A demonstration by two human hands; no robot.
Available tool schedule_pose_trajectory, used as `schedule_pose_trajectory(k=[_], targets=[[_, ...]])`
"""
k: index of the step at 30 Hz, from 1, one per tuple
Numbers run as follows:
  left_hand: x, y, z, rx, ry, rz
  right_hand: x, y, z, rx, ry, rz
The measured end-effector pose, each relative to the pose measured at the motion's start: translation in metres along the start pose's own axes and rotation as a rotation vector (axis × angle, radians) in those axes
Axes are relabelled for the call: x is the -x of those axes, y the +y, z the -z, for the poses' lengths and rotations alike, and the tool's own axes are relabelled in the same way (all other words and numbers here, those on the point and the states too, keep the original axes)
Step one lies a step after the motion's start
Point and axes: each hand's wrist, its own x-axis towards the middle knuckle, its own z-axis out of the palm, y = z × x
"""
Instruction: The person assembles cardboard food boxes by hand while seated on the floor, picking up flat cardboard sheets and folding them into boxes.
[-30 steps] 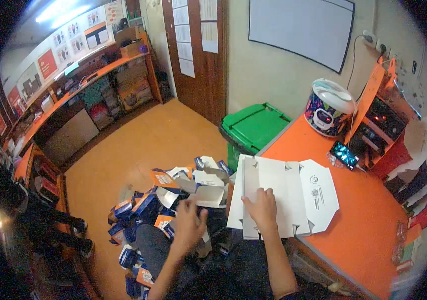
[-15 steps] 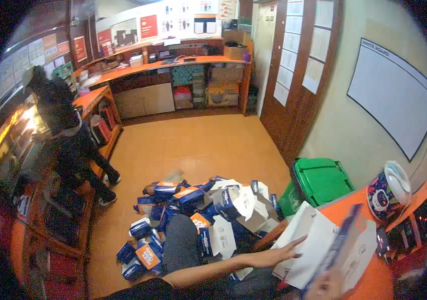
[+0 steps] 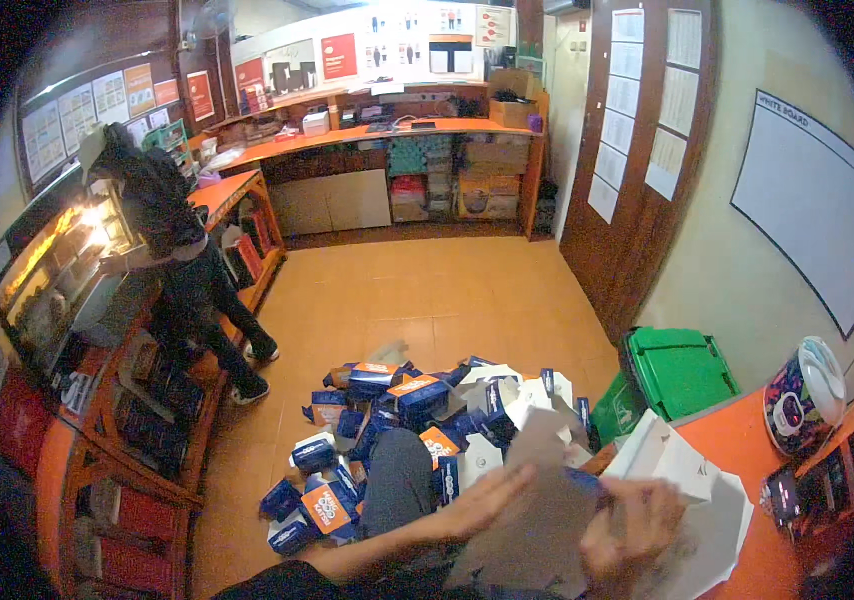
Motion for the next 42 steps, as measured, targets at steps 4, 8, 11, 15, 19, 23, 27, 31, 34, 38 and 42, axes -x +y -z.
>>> schedule_pose_trajectory(k=[4, 8, 11, 15, 19, 23, 27, 31, 34, 38, 42], targets=[[0.004, -0.002, -0.001, 0.428, 0.307, -0.144, 0.017, -0.017, -0.029, -0.104, 0.003, 0.136], [0.017, 0.014, 0.002, -0.006, 0.28, -0.497, 0.016, -0.033, -0.041, -0.455, 0.283, -0.04], [0.016, 0.02, 0.006, -0.104, 0.343, -0.554, 0.01, -0.026, -0.03, -0.172, 0.132, 0.136], [0.003, -0.005, -0.016, -0.693, 1.255, -0.91, -0.003, -0.032, -0.041, -0.066, 0.265, -0.019], [0.009, -0.015, -0.026, -0.464, 0.87, -0.635, 0.005, -0.042, -0.059, -0.308, 0.231, 0.067], [-0.004, -0.023, -0.032, 0.35, 0.404, -0.265, 0.023, -0.033, -0.091, -0.369, 0.143, 0.017], [-0.002, -0.029, -0.026, 0.696, 0.388, -0.197, 0.02, -0.032, -0.094, -0.359, 0.116, -0.007], [0.001, -0.031, -0.016, 0.504, 0.517, -0.207, 0.027, -0.029, -0.084, -0.717, -0.038, -0.351], [-0.001, -0.039, -0.007, 0.55, 0.551, -0.014, 0.023, -0.026, -0.094, -0.438, 0.056, 0.041], [-0.006, -0.032, -0.003, 0.344, 0.717, -0.228, 0.026, -0.021, -0.112, -0.34, 0.053, 0.051], [-0.002, -0.023, -0.003, 0.076, 0.899, -0.387, 0.015, -0.024, -0.104, -0.356, 0.132, 0.11]])
